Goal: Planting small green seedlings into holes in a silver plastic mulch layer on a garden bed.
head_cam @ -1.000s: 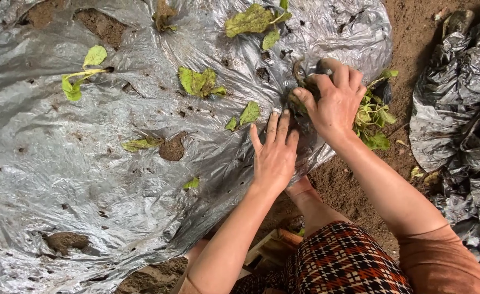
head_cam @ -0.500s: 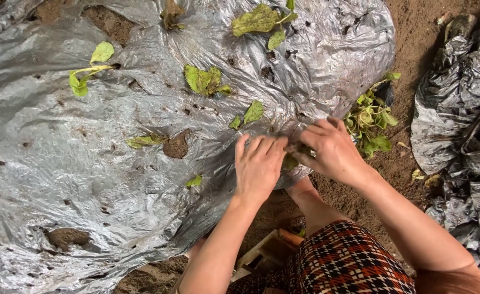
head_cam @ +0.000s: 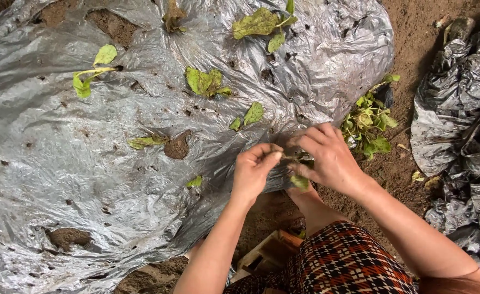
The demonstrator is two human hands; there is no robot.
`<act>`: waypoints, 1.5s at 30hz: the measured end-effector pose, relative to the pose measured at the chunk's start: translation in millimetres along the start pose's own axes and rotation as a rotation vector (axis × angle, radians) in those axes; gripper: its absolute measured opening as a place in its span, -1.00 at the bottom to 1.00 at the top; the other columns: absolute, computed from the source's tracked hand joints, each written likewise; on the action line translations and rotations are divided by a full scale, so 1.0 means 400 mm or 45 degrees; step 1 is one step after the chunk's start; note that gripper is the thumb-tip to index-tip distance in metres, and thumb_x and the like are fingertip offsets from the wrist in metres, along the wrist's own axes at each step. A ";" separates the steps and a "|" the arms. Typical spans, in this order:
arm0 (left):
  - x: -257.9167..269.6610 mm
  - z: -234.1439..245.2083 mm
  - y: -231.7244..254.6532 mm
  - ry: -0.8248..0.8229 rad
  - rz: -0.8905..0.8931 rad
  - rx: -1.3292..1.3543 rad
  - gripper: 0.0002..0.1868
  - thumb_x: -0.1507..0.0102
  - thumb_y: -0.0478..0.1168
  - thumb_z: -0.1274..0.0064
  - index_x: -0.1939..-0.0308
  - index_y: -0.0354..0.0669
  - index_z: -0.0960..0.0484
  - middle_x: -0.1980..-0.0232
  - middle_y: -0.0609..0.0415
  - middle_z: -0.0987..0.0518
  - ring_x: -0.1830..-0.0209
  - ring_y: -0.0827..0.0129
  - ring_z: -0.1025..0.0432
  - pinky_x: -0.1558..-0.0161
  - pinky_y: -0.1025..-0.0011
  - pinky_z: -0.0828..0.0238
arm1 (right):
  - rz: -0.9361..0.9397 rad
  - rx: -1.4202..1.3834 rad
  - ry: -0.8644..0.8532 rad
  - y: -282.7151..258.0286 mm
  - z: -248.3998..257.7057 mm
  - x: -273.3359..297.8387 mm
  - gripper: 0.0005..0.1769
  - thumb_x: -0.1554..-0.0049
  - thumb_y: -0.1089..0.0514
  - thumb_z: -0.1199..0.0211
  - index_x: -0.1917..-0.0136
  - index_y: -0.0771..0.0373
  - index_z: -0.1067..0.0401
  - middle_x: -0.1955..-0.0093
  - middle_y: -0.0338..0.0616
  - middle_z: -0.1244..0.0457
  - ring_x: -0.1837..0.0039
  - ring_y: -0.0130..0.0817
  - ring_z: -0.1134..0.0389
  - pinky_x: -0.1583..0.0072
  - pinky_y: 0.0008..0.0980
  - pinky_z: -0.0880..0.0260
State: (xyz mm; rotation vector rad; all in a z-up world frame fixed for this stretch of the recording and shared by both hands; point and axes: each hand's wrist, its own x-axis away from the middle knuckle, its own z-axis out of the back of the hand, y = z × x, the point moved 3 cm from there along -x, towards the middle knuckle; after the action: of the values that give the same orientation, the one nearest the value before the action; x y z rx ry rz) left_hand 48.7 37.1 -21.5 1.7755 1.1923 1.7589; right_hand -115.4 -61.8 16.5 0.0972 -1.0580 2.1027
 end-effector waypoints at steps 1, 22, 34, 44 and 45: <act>-0.004 0.000 -0.016 0.055 0.055 0.202 -0.87 -0.26 -0.29 -0.22 0.14 -0.26 -0.75 0.29 0.01 -0.69 0.33 0.48 -0.48 0.22 0.53 -0.44 | 0.112 0.170 0.186 -0.011 0.006 0.006 -0.53 0.11 -0.01 -0.54 -0.06 0.09 -0.54 -0.09 -0.14 -0.38 -0.21 -0.10 -0.26 -0.33 0.11 -0.21; -0.013 -0.107 0.206 -0.112 -0.291 -1.089 -0.34 -0.28 -0.27 -0.11 -0.46 -0.24 -0.30 -0.50 -0.23 -0.28 -0.56 -0.07 -0.07 -0.53 -0.01 0.08 | -0.386 -0.144 0.335 0.127 0.123 -0.044 -0.70 -0.32 0.07 -0.38 -0.10 0.40 -0.56 0.09 0.18 -0.41 -0.02 0.14 -0.45 -0.13 0.09 -0.42; -0.043 -0.119 0.074 -0.278 -0.276 -1.547 -0.33 -0.16 -0.40 -0.22 -0.36 -0.26 -0.43 -0.65 -0.17 -0.02 -0.68 0.01 0.24 -0.49 -0.33 0.57 | -0.489 -0.462 0.361 0.166 0.026 -0.123 -0.77 -0.30 0.12 -0.36 -0.08 0.36 -0.59 0.10 0.22 -0.40 -0.05 0.21 -0.44 -0.01 -0.04 -0.45; -0.051 -0.116 0.061 -0.295 -0.254 -1.535 -0.37 -0.18 -0.34 -0.23 -0.35 -0.20 -0.45 -0.66 -0.08 0.01 -0.69 0.07 0.29 -0.44 -0.44 0.63 | -0.698 0.134 0.140 0.172 0.047 -0.117 -0.77 -0.18 0.02 -0.42 -0.10 0.07 -0.65 0.06 0.04 -0.45 -0.03 0.06 -0.49 -0.01 -0.02 -0.41; -0.053 -0.117 0.055 -0.289 -0.264 -1.560 -0.36 -0.18 -0.32 -0.23 -0.35 -0.19 -0.44 -0.67 -0.08 0.02 -0.69 0.06 0.30 -0.43 -0.46 0.63 | -0.574 0.382 0.237 0.182 0.038 -0.123 -0.78 -0.13 -0.01 -0.45 -0.05 -0.01 -0.64 0.08 -0.13 -0.44 0.00 -0.07 -0.47 -0.02 -0.10 -0.31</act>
State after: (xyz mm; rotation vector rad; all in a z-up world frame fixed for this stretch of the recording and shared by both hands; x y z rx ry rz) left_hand 14.1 -5.6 -10.8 0.9847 0.0588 1.5234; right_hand -132.7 -128.5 -39.9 0.2566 -0.5423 1.7990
